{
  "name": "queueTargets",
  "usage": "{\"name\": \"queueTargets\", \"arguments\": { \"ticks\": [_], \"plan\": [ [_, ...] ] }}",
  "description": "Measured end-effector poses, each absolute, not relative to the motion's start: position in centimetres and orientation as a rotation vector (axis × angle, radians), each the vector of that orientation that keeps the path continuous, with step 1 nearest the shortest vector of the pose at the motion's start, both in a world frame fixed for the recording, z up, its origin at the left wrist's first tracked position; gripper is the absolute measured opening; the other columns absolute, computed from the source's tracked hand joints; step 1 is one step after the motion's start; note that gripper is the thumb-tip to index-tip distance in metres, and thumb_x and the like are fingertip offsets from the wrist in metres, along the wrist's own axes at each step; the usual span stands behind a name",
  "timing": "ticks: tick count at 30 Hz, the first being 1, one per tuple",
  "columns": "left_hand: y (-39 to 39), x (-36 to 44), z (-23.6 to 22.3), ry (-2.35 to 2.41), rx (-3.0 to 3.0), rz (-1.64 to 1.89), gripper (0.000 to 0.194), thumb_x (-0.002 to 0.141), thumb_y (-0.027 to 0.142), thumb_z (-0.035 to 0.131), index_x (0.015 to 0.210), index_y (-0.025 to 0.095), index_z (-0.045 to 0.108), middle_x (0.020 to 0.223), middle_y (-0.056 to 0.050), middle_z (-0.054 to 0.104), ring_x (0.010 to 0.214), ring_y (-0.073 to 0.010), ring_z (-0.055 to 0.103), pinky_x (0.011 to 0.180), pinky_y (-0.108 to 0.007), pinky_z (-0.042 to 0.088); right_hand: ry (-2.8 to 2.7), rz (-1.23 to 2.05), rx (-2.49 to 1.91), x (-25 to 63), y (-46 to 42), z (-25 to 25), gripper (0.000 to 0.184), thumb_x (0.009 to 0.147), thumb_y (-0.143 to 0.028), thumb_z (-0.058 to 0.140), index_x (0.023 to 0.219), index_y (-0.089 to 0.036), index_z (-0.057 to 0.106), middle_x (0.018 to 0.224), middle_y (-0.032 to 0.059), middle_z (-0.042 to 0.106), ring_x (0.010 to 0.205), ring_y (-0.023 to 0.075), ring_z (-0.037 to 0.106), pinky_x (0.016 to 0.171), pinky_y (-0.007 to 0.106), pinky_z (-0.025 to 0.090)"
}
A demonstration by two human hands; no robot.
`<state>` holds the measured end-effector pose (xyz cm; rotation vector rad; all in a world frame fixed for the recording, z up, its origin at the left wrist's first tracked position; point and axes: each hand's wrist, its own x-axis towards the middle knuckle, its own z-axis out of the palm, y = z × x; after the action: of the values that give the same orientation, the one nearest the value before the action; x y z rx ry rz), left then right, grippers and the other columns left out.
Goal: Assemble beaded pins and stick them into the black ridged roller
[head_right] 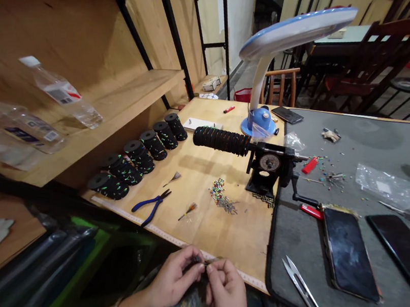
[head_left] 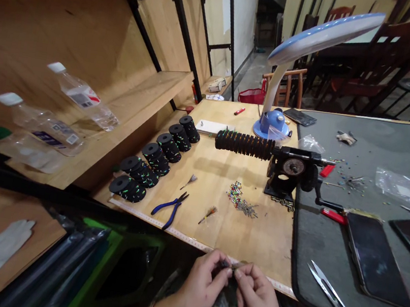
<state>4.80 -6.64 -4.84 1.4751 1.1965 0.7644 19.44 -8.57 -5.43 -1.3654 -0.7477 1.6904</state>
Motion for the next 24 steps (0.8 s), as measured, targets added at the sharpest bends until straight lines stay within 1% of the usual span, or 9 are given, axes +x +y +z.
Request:
{"name": "queueTargets", "arguments": {
  "ticks": [3, 9, 15, 18, 21, 24],
  "plan": [
    [-6.72, 4.90, -4.75, 1.163, 1.394, 0.761, 0.012, 0.089, 0.027, 0.052, 0.083, 0.017, 0.055, 0.069, -0.002, 0.058, 0.060, -0.0137, 0.055, 0.059, -0.023, 0.044, -0.768, 1.701, -1.373, 19.38, -8.69, -5.25, 0.058, 0.062, -0.075, 0.065, 0.074, -0.020, 0.053, 0.034, -0.0115, 0.042, 0.032, 0.0057, 0.028, 0.037, 0.019, 0.018],
    [-6.90, 4.87, -4.49, 1.163, 1.386, 0.733, 0.012, 0.086, 0.027, 0.056, 0.081, 0.017, 0.055, 0.068, -0.001, 0.057, 0.060, -0.0131, 0.055, 0.059, -0.022, 0.044, -0.793, 1.684, -1.356, 19.20, -9.03, -5.24, 0.055, 0.066, -0.072, 0.064, 0.076, -0.019, 0.055, 0.035, -0.0104, 0.043, 0.033, 0.0065, 0.030, 0.039, 0.019, 0.020],
    [-7.07, 4.77, -4.49, 1.171, 1.456, 0.685, 0.008, 0.083, 0.023, 0.058, 0.078, 0.017, 0.056, 0.066, 0.000, 0.058, 0.059, -0.0136, 0.055, 0.058, -0.023, 0.043, -0.740, 1.677, -1.354, 19.37, -9.31, -5.53, 0.049, 0.067, -0.068, 0.066, 0.067, -0.021, 0.052, 0.034, -0.0110, 0.041, 0.033, 0.0059, 0.028, 0.038, 0.019, 0.019],
    [-7.05, 4.85, -4.12, 1.153, 1.455, 0.663, 0.007, 0.081, 0.022, 0.059, 0.077, 0.018, 0.056, 0.063, 0.001, 0.056, 0.057, -0.0131, 0.053, 0.057, -0.023, 0.042, -0.680, 1.645, -1.369, 19.57, -9.40, -5.80, 0.047, 0.068, -0.066, 0.067, 0.069, -0.021, 0.052, 0.035, -0.0108, 0.041, 0.034, 0.0065, 0.027, 0.038, 0.019, 0.017],
    [-7.09, 4.97, -3.96, 1.106, 1.323, 0.639, 0.012, 0.081, 0.027, 0.060, 0.077, 0.018, 0.053, 0.061, 0.002, 0.054, 0.055, -0.0119, 0.052, 0.056, -0.023, 0.042, -0.667, 1.617, -1.363, 19.66, -9.42, -5.99, 0.048, 0.069, -0.066, 0.067, 0.071, -0.020, 0.053, 0.035, -0.0111, 0.040, 0.034, 0.0067, 0.027, 0.039, 0.020, 0.017],
    [-7.23, 4.99, -4.00, 1.041, 1.159, 0.639, 0.019, 0.083, 0.034, 0.060, 0.079, 0.018, 0.050, 0.063, 0.002, 0.055, 0.054, -0.0111, 0.052, 0.056, -0.023, 0.043, -0.696, 1.601, -1.341, 19.59, -9.43, -5.92, 0.050, 0.069, -0.068, 0.066, 0.072, -0.020, 0.052, 0.036, -0.0112, 0.040, 0.034, 0.0064, 0.027, 0.039, 0.020, 0.019]
  ]
}}
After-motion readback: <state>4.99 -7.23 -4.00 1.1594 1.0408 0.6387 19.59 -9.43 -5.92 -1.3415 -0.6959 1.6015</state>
